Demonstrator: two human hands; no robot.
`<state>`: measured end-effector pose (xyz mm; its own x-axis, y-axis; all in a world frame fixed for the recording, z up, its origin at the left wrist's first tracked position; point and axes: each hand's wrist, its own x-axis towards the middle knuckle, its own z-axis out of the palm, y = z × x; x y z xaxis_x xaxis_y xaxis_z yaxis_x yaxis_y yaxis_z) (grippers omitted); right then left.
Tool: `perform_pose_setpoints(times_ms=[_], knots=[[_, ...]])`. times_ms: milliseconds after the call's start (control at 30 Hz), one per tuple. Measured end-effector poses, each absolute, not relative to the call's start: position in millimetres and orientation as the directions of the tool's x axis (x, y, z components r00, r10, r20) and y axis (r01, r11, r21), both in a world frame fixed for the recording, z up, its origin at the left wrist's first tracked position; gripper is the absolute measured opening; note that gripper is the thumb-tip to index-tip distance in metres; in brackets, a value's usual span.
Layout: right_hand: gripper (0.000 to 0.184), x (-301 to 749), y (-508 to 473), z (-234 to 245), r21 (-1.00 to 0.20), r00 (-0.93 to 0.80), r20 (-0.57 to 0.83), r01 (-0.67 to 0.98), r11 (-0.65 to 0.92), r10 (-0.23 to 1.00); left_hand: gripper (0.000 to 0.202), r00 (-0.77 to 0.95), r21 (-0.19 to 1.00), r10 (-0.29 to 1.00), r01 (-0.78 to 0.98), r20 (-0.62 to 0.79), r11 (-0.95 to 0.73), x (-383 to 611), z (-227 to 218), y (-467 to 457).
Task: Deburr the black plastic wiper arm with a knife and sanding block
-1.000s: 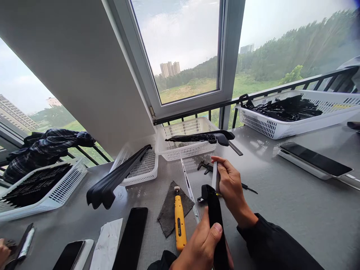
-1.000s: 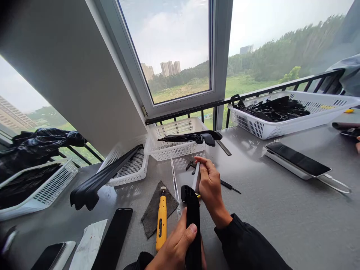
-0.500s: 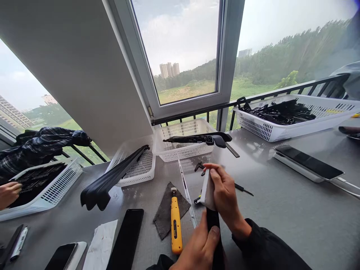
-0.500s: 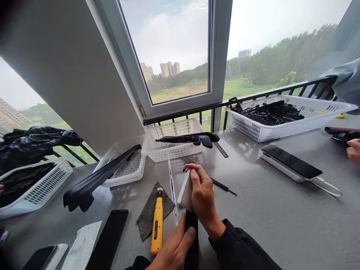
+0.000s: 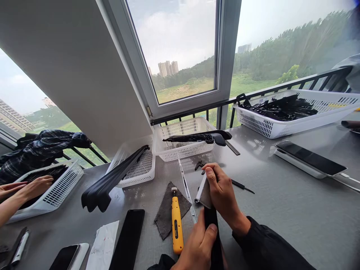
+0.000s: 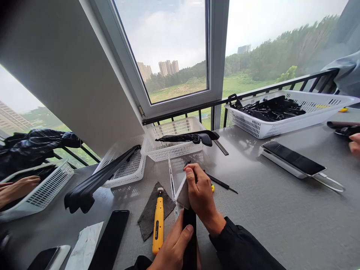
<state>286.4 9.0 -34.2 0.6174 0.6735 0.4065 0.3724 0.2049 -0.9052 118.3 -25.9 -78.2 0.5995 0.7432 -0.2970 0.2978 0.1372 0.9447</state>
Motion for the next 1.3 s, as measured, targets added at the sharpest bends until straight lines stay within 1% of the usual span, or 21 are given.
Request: perform_pose_setpoints(times_ms=[100,167,267,333,400,433,500,567,633,733,800,900,1000,1067,1167,1300], knots=[[0.033,271.7,4.7,-34.6,-0.882,0.493,0.437,0.399,0.25,0.752,0.067,0.614,0.946,0.734,0.302,-0.29,0.121,120.3,-74.5,-24.3],[0.032,268.0,3.0,-35.2,-0.884,0.472,0.432,0.392,0.256,0.768,0.064,0.631,0.947,0.723,0.304,-0.281,0.103,121.5,-71.2,-23.9],[0.035,276.3,5.4,-38.1,-0.922,0.564,0.363,0.331,0.199,0.742,0.069,0.629,0.949,0.731,0.304,-0.265,0.082,122.2,-66.5,-24.0],[0.039,287.2,9.7,-40.9,-0.946,0.654,0.316,0.276,0.172,0.687,0.078,0.662,0.966,0.721,0.254,-0.203,0.039,122.1,-63.0,-23.8],[0.043,297.5,14.6,-43.7,-0.959,0.712,0.284,0.223,0.177,0.643,0.087,0.706,0.983,0.696,0.181,-0.133,0.004,122.1,-59.4,-23.6],[0.044,301.3,16.7,-44.8,-0.964,0.727,0.265,0.193,0.182,0.633,0.09,0.722,0.988,0.681,0.157,-0.12,0.008,122.2,-57.8,-23.6],[0.047,304.8,19.4,-46.4,-0.972,0.731,0.23,0.147,0.182,0.642,0.095,0.739,0.986,0.653,0.15,-0.163,0.077,122.2,-56.0,-23.8],[0.047,302.5,19.8,-47.0,-0.973,0.703,0.231,0.148,0.179,0.673,0.104,0.735,0.971,0.636,0.148,-0.235,0.188,122.0,-55.9,-23.8],[0.044,295.1,18.1,-47.3,-0.966,0.642,0.258,0.19,0.177,0.722,0.111,0.706,0.956,0.655,0.115,-0.27,0.271,121.4,-56.1,-22.6],[0.041,279.5,14.2,-48.4,-0.953,0.507,0.279,0.251,0.171,0.815,0.112,0.623,0.945,0.731,0.038,-0.277,0.325,119.8,-53.0,-18.0],[0.04,270.5,12.1,-49.4,-0.945,0.439,0.284,0.279,0.171,0.852,0.112,0.566,0.939,0.776,-0.01,-0.278,0.344,118.7,-49.0,-15.1],[0.042,264.7,10.0,-49.7,-0.937,0.391,0.29,0.299,0.178,0.873,0.117,0.51,0.933,0.818,-0.077,-0.267,0.352,117.7,-44.8,-14.8],[0.04,266.3,8.5,-47.3,-0.932,0.361,0.298,0.31,0.188,0.884,0.113,0.499,0.93,0.828,-0.104,-0.257,0.352,116.6,-45.3,-18.1],[0.037,267.5,7.1,-45.1,-0.923,0.341,0.314,0.327,0.202,0.886,0.112,0.483,0.926,0.831,-0.096,-0.278,0.365,114.9,-46.7,-19.6],[0.032,265.5,4.0,-42.2,-0.906,0.303,0.337,0.361,0.22,0.891,0.117,0.437,0.91,0.837,-0.091,-0.329,0.405,112.0,-46.9,-19.0],[0.026,261.6,0.6,-39.9,-0.904,0.254,0.327,0.364,0.223,0.91,0.119,0.37,0.889,0.853,-0.128,-0.367,0.439,113.6,-43.3,-17.8]])
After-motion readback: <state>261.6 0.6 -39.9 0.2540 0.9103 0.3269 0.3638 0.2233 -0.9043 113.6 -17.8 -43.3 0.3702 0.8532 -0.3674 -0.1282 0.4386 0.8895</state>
